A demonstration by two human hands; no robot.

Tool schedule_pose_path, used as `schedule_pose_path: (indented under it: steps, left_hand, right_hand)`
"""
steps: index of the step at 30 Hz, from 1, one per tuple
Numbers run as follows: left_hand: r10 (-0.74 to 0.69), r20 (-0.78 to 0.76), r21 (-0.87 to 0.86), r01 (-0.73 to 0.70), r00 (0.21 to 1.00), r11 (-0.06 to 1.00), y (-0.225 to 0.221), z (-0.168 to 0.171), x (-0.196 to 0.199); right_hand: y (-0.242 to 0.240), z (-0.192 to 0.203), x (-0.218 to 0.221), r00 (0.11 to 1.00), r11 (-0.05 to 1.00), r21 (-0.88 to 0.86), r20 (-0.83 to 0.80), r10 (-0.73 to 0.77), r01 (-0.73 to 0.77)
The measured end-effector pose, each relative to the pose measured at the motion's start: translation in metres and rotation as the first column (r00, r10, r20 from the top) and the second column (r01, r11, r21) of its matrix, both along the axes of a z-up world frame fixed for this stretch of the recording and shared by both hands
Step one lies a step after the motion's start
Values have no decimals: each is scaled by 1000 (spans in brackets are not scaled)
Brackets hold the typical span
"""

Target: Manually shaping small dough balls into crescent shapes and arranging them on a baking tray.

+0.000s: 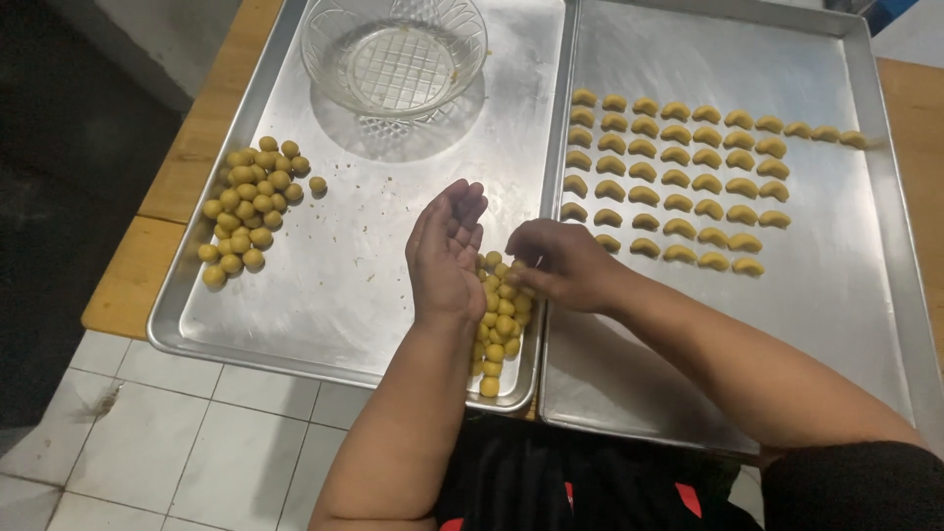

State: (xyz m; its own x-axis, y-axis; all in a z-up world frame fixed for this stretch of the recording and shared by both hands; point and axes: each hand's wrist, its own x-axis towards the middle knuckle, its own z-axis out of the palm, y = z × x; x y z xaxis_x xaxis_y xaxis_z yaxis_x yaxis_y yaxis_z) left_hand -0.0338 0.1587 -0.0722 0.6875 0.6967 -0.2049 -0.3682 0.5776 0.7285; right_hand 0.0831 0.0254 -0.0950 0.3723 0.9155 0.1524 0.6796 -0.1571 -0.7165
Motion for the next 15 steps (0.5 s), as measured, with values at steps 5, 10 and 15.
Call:
schedule_pose_path:
  steps: [5,10,15]
  left_hand:
    - [-390,101,-135,401,915,906,-21,-3,6]
    - [-524,405,-302,651,749,697,-55,-3,5]
    - [-518,720,-293,879,462,377,-98,44,6]
  right_hand:
    - [-20,14,-2,891,962,200,-446,-81,187]
    - [-53,42,-24,959,909,415,247,-138,24]
    - [-75,56,-26,909,879,474,342,-239,53]
